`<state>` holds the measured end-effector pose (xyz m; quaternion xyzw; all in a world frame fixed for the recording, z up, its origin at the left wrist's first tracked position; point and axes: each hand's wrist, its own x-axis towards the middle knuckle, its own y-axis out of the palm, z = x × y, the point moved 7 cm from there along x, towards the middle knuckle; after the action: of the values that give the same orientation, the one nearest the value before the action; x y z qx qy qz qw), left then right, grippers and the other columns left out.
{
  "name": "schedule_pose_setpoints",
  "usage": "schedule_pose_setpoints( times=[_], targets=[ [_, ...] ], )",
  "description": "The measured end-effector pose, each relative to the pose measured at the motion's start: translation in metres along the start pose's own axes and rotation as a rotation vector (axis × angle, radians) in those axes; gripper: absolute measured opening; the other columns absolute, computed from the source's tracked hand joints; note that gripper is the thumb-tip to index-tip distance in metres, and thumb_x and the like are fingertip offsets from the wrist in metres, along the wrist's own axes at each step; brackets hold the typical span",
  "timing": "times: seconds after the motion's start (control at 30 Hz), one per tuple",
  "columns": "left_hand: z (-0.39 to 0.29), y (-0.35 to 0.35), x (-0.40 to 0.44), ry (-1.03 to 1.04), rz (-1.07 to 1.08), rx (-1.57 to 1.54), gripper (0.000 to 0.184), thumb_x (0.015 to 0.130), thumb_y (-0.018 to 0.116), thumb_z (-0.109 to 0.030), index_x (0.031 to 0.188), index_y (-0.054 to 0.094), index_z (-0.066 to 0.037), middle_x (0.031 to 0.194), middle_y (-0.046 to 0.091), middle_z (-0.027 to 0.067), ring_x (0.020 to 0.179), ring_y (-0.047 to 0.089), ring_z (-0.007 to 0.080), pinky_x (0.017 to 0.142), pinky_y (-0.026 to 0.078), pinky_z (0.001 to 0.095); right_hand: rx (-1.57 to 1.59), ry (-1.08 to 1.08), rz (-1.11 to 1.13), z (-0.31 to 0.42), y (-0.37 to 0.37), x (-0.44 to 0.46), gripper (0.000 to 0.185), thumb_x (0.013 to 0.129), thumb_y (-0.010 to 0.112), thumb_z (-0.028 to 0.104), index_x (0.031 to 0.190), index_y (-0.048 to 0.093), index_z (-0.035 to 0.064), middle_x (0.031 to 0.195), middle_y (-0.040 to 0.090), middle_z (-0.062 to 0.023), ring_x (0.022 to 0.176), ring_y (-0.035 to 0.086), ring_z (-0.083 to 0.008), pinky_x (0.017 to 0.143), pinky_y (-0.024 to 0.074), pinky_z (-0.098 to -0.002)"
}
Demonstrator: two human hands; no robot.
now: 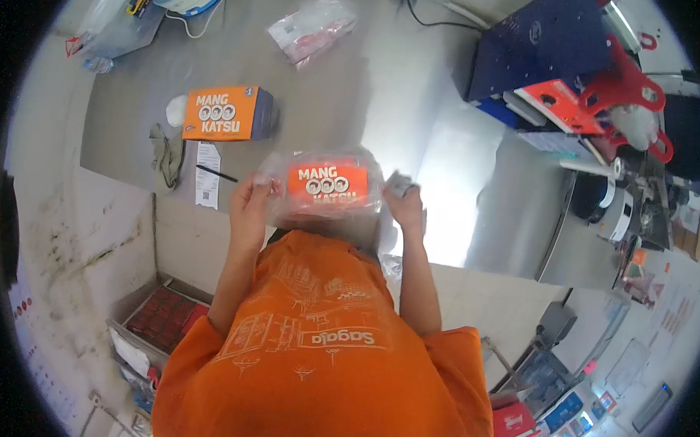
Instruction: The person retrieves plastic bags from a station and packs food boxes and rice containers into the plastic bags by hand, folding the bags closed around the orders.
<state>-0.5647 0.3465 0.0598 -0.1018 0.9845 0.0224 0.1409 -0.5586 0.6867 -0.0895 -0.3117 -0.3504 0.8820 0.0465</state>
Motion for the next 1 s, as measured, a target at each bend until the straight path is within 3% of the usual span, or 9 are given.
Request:
schedule_pose_setpoints(
  times=[0.1,0.17,0.27,0.4,0.57,0.67,0.87,0.93,1.0],
  targets=[
    [0.004,0.002,-0.003,-0.106,0.004,-0.038,0.021,0.097,0.053,-0.019,0.094,0.065,-0.002,0.075,0.059,0.0005,0.072,0.054,0.0081,0.068,0.042,0.0232,0.131,-0.099,0.137,0.004,0.011,-0.002,0.037,0.087,0.066,0.029,0.100,0.067,-0.0052,0.100,0.068,-0.0227,0.100,0.064,-0.0281,0.087,0.0484,-0.0374],
    [0.009,0.001,-0.010,-0.156,0.031,0.008,0.026,0.100,0.050,-0.023,0.090,0.065,-0.003,0.073,0.057,-0.0009,0.070,0.053,0.0068,0.065,0.040,0.0219,-0.040,-0.121,-0.260,-0.030,-0.021,0.017,0.036,0.092,0.060,0.027,0.102,0.065,-0.0073,0.088,0.070,-0.0180,0.082,0.067,-0.0237,0.075,0.0515,-0.0364],
    [0.019,-0.005,-0.011,-0.132,0.009,0.032,0.032,0.102,0.049,-0.028,0.092,0.065,-0.002,0.071,0.056,-0.0016,0.066,0.051,0.0056,0.061,0.038,0.0227,0.854,-0.332,-0.250,0.132,-0.115,-0.041,0.026,0.097,0.052,0.016,0.100,0.068,-0.0046,0.082,0.071,-0.0120,0.064,0.067,-0.0167,0.061,0.0535,-0.0297],
    [-0.013,0.006,-0.013,0.219,-0.121,0.066,0.035,0.103,0.046,-0.029,0.101,0.066,-0.001,0.067,0.053,-0.0016,0.061,0.047,0.0055,0.055,0.036,0.0235,-0.116,-0.961,0.847,0.262,0.017,-0.080,0.031,0.086,0.068,0.027,0.109,0.067,0.0079,0.099,0.070,-0.0139,0.090,0.066,-0.0307,0.081,0.0508,-0.0406],
    [-0.047,0.011,-0.038,0.304,0.032,0.164,0.025,0.094,0.049,-0.009,0.111,0.065,-0.002,0.065,0.056,0.0046,0.060,0.051,0.0118,0.056,0.041,0.0272,-0.847,-1.033,0.640,0.236,0.138,-0.065,0.039,0.084,0.066,0.033,0.112,0.064,0.0062,0.102,0.067,-0.0162,0.093,0.064,-0.0356,0.081,0.0508,-0.0439],
    [-0.043,0.014,-0.058,0.053,0.170,0.065,0.028,0.091,0.052,-0.008,0.115,0.066,-0.004,0.066,0.056,0.0054,0.060,0.052,0.0132,0.057,0.043,0.0289,-0.807,-1.003,0.573,0.231,0.132,-0.073,0.041,0.085,0.063,0.032,0.116,0.060,0.0040,0.106,0.064,-0.0174,0.096,0.063,-0.0352,0.082,0.0510,-0.0448],
    [-0.038,0.031,-0.047,0.273,0.287,0.235,0.030,0.089,0.056,-0.009,0.118,0.065,-0.007,0.084,0.063,0.0070,0.077,0.059,0.0181,0.071,0.047,0.0318,-0.398,-1.168,0.091,0.182,0.047,-0.085,0.044,0.084,0.065,0.025,0.118,0.055,-0.0007,0.118,0.056,-0.0198,0.106,0.057,-0.0382,0.090,0.0475,-0.0472],
    [-0.039,0.054,-0.042,0.471,0.351,0.342,0.027,0.092,0.056,-0.013,0.116,0.065,-0.005,0.087,0.063,0.0071,0.078,0.059,0.0208,0.071,0.047,0.0336,-0.192,-0.954,0.051,0.125,0.018,-0.065,0.055,0.081,0.070,0.022,0.124,0.047,-0.0028,0.124,0.050,-0.0219,0.115,0.050,-0.0381,0.097,0.0415,-0.0469],
    [-0.033,0.079,-0.030,0.598,0.367,0.349,0.027,0.089,0.055,-0.010,0.114,0.065,-0.005,0.091,0.064,0.0107,0.084,0.060,0.0288,0.076,0.048,0.0386,0.011,-0.565,-0.390,0.120,-0.034,-0.062,0.051,0.080,0.072,0.024,0.118,0.053,-0.0045,0.120,0.054,-0.0216,0.113,0.052,-0.0331,0.097,0.0405,-0.0416]
  ],
)
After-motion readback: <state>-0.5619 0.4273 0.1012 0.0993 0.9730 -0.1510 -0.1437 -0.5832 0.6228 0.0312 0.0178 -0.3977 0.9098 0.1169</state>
